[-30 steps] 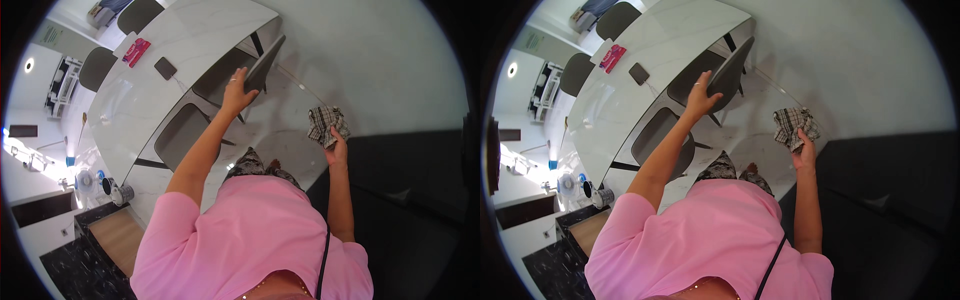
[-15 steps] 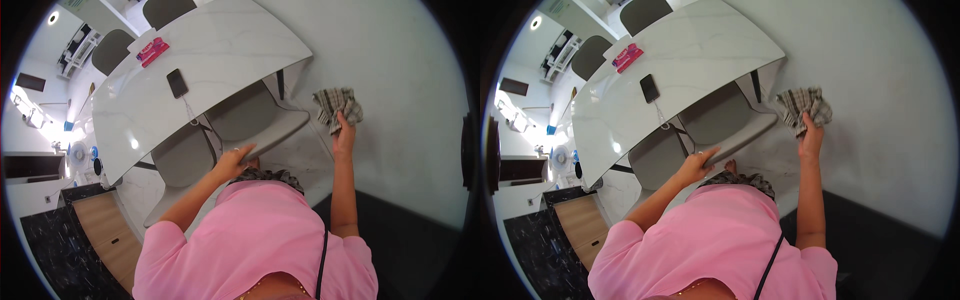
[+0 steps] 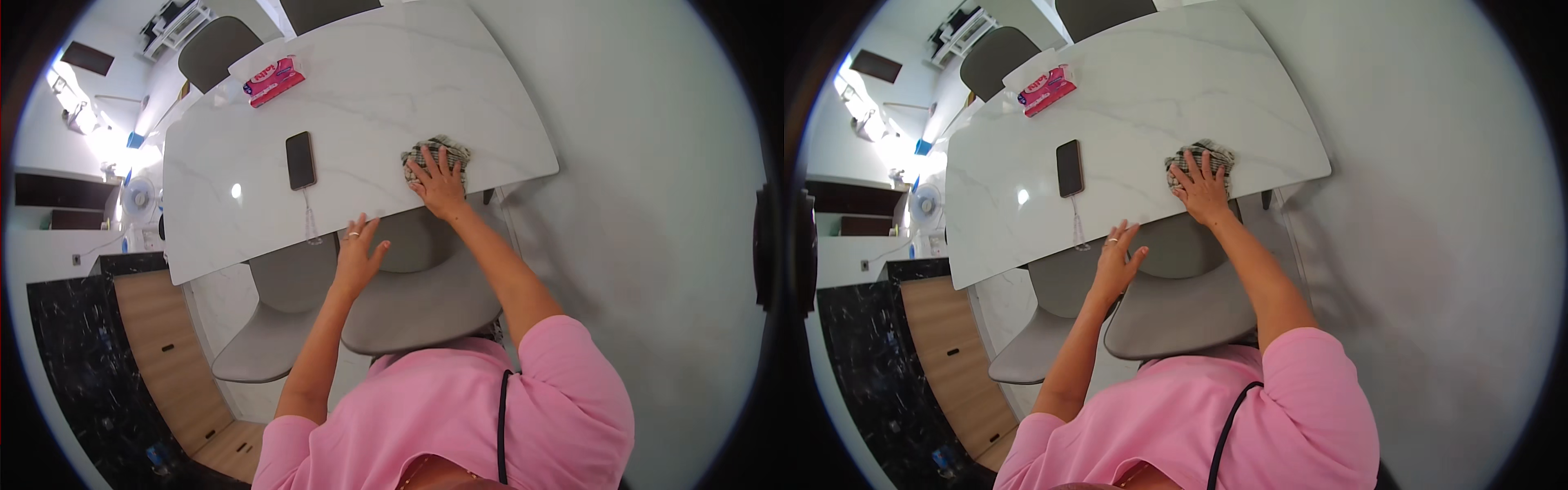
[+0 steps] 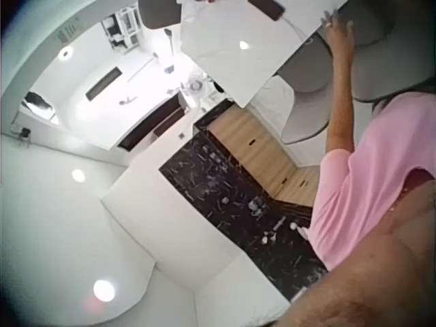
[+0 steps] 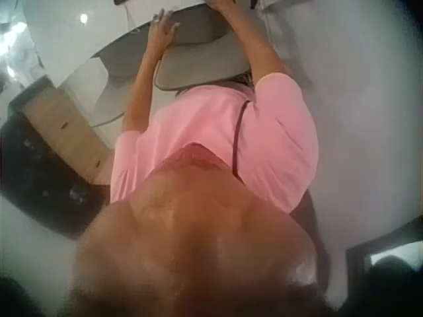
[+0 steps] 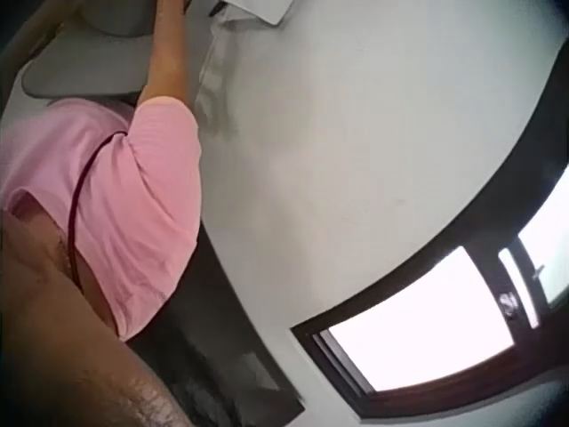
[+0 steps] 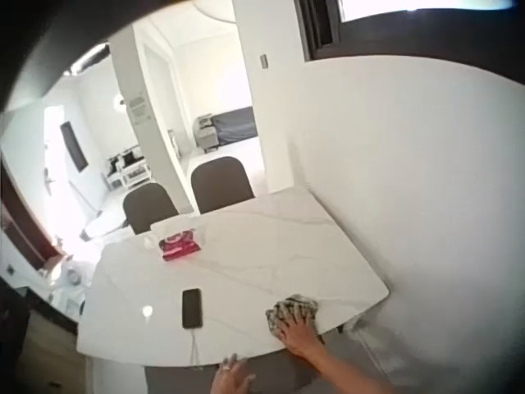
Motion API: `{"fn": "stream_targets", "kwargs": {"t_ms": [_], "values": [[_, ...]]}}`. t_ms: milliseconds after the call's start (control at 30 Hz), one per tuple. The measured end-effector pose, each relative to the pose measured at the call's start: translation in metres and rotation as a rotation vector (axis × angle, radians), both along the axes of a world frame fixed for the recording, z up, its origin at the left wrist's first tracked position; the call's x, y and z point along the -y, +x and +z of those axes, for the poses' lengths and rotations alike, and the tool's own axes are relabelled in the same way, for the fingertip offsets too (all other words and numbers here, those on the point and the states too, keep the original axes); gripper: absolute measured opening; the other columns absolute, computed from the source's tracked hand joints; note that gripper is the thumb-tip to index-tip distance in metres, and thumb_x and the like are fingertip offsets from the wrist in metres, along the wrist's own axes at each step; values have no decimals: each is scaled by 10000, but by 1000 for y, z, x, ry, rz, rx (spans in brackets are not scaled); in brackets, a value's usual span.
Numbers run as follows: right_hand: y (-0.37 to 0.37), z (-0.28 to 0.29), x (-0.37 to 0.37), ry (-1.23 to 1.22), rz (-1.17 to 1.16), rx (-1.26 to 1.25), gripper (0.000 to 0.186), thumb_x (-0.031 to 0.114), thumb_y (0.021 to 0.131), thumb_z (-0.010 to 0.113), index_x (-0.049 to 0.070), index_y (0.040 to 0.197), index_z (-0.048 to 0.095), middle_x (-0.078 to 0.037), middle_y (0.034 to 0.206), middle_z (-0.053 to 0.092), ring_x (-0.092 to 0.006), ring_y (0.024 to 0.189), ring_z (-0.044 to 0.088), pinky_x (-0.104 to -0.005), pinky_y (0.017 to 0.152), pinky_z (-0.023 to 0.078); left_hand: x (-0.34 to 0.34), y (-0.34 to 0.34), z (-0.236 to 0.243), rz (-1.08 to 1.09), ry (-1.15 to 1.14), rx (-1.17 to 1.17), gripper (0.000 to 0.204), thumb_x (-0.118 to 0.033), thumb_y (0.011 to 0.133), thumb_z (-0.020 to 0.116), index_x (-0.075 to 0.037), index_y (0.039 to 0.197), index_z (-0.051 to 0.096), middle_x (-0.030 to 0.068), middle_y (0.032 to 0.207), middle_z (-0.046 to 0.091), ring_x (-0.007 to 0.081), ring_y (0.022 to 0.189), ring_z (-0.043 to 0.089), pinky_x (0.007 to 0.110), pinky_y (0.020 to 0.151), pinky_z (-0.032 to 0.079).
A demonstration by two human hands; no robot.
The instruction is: Wiping down kitchen countertops, the sink area, a refrigerator, and a dining table with a cloth.
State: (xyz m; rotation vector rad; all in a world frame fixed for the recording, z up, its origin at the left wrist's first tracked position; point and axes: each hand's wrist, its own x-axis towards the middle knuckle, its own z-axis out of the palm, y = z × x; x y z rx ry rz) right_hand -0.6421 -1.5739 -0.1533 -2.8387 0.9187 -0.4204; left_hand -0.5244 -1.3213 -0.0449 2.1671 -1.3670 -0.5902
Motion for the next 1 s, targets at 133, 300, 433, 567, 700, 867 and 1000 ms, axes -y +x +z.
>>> {"fn": "stream_targets", "kwargs": {"t_ms": [133,300,433,567,700,867,1000], "values": [[-25,8,98,-130,-67,-134,463,407,988,453,348,1447,437,-67,1579,289,-452,1425,228,-726,1024,294,27,15,-27,191,177,164,575,-330,926,643,-118,1434,479,266,1502,370,501,1363,363,464,1089,369],[-24,10,174,-122,-284,-27,450,329,963,484,264,1408,496,-102,1535,352,-433,1364,337,-702,1030,314,60,5,-40,252,423,107,613,-303,911,654,-187,1471,437,274,1544,288,513,1401,285,515,1097,345],[57,-17,51,-108,325,177,448,285,943,497,174,1376,525,-146,1465,454,-431,1326,410,-616,1115,281,67,-3,-33,257,553,152,625,-284,910,647,-260,1489,411,253,1573,242,511,1426,235,561,1094,329],[104,-29,39,162,950,337,391,374,948,507,320,1329,573,-56,1513,411,-421,1403,321,-689,1116,196,82,-13,-11,309,661,123,632,-270,909,645,-310,1491,402,219,1596,209,525,1427,216,588,1087,325],[149,-15,227,-68,375,19,458,473,971,417,319,1394,499,-49,1514,394,-389,1415,258,-655,1101,233,76,-18,-16,359,649,122,635,-260,905,645,-327,1488,404,187,1606,208,536,1422,214,589,1084,328],[85,-5,345,-148,-175,-31,515,493,976,453,350,1469,419,-74,1584,279,-428,1408,260,-631,1075,277,84,-9,-28,338,572,95,636,-246,898,653,-334,1481,415,174,1606,215,537,1421,209,564,1094,338],[18,-28,274,-148,-4,62,511,461,972,491,354,1467,422,-85,1577,284,-429,1377,293,-620,1059,303,57,-11,-38,338,496,160,667,-225,855,689,-314,1467,438,213,1586,243,591,1371,264,593,1010,408]]}}
